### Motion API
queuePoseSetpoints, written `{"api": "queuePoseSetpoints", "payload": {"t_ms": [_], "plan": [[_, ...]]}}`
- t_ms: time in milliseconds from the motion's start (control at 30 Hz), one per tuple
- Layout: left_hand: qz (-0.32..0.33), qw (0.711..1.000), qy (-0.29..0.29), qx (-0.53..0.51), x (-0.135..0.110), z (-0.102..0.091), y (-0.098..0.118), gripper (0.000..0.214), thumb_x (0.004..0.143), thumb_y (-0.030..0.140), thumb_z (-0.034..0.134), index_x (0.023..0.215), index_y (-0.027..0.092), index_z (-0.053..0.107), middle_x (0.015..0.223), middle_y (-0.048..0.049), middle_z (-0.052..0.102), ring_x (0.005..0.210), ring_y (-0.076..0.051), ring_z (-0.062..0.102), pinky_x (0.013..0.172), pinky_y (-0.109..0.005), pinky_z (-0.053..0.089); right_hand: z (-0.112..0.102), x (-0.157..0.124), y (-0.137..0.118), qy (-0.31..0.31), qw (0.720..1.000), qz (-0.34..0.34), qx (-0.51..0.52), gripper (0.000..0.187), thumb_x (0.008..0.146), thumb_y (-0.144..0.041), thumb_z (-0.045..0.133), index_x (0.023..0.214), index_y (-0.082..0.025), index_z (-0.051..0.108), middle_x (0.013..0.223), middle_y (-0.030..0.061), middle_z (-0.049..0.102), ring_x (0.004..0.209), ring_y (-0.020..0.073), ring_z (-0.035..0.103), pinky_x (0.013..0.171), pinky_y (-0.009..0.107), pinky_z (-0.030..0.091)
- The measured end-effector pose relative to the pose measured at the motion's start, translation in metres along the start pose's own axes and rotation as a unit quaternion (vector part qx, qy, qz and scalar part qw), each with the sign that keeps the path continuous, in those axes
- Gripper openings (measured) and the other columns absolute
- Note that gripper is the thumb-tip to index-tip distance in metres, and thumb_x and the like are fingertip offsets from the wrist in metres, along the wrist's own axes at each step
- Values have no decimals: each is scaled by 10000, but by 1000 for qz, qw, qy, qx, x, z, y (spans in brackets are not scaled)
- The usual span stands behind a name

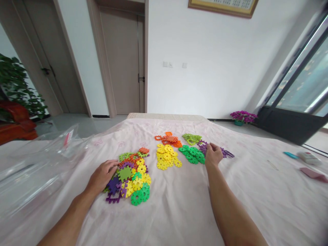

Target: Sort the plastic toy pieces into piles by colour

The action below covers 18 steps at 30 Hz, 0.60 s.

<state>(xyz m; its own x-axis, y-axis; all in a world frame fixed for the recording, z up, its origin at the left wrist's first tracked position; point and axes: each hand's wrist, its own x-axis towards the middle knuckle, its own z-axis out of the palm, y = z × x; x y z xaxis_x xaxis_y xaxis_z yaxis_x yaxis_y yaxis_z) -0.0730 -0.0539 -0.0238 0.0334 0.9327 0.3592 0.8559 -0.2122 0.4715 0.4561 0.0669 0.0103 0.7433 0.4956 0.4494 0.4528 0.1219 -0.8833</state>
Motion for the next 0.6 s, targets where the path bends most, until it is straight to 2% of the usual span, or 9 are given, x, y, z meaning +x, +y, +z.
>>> {"api": "queuePoseSetpoints", "payload": {"t_ms": [67,133,200,267,367,467,600], "plan": [[1,1000,1,0,0,-1,2,393,909,433,415,1055,216,709,1199,-61,665,1130,-215,599,1045,-374,426,-7,9,11,52,997,-4,-53,416,775,-373,520,1007,-86,713,942,142,706,853,244,626,816,365,469],[1,1000,2,-1,0,-3,3,391,904,438,421,1052,220,710,1189,-56,671,1122,-214,607,1038,-369,436,-10,10,14,70,993,-36,-86,398,809,-329,462,1017,-99,711,983,142,704,926,248,617,871,365,443],[1,1000,5,-2,0,-3,4,387,898,440,429,1044,223,713,1186,-51,674,1120,-216,610,1035,-368,441,-8,5,11,23,993,-65,-92,402,851,-313,407,1066,-126,690,951,112,713,916,231,624,869,347,436],[1,1000,7,0,0,-4,4,387,895,441,431,1041,221,714,1189,-51,673,1122,-219,610,1036,-373,442,-5,-3,5,-71,990,-70,-102,403,894,-342,374,1105,-161,666,890,78,720,853,212,635,829,321,441],[0,1000,2,1,0,-3,3,395,900,442,421,1050,217,709,1196,-54,669,1127,-218,606,1040,-375,438,-2,-11,-2,-183,963,-61,-191,409,939,-400,339,1034,-188,675,907,86,715,859,216,632,820,313,426],[0,1000,-3,2,-1,-2,2,402,908,443,408,1061,216,703,1206,-56,664,1137,-213,599,1045,-371,431,-4,-11,-4,-209,938,-51,-272,451,971,-402,274,1003,-197,674,1015,118,692,939,231,619,844,323,410],[-2,1000,-4,-1,-1,-2,2,394,906,437,414,1059,220,704,1205,-55,665,1136,-213,597,1049,-373,427,-11,-5,-2,-206,924,-25,-322,469,985,-380,228,1087,-208,652,1105,129,656,978,238,607,846,342,412]]}}
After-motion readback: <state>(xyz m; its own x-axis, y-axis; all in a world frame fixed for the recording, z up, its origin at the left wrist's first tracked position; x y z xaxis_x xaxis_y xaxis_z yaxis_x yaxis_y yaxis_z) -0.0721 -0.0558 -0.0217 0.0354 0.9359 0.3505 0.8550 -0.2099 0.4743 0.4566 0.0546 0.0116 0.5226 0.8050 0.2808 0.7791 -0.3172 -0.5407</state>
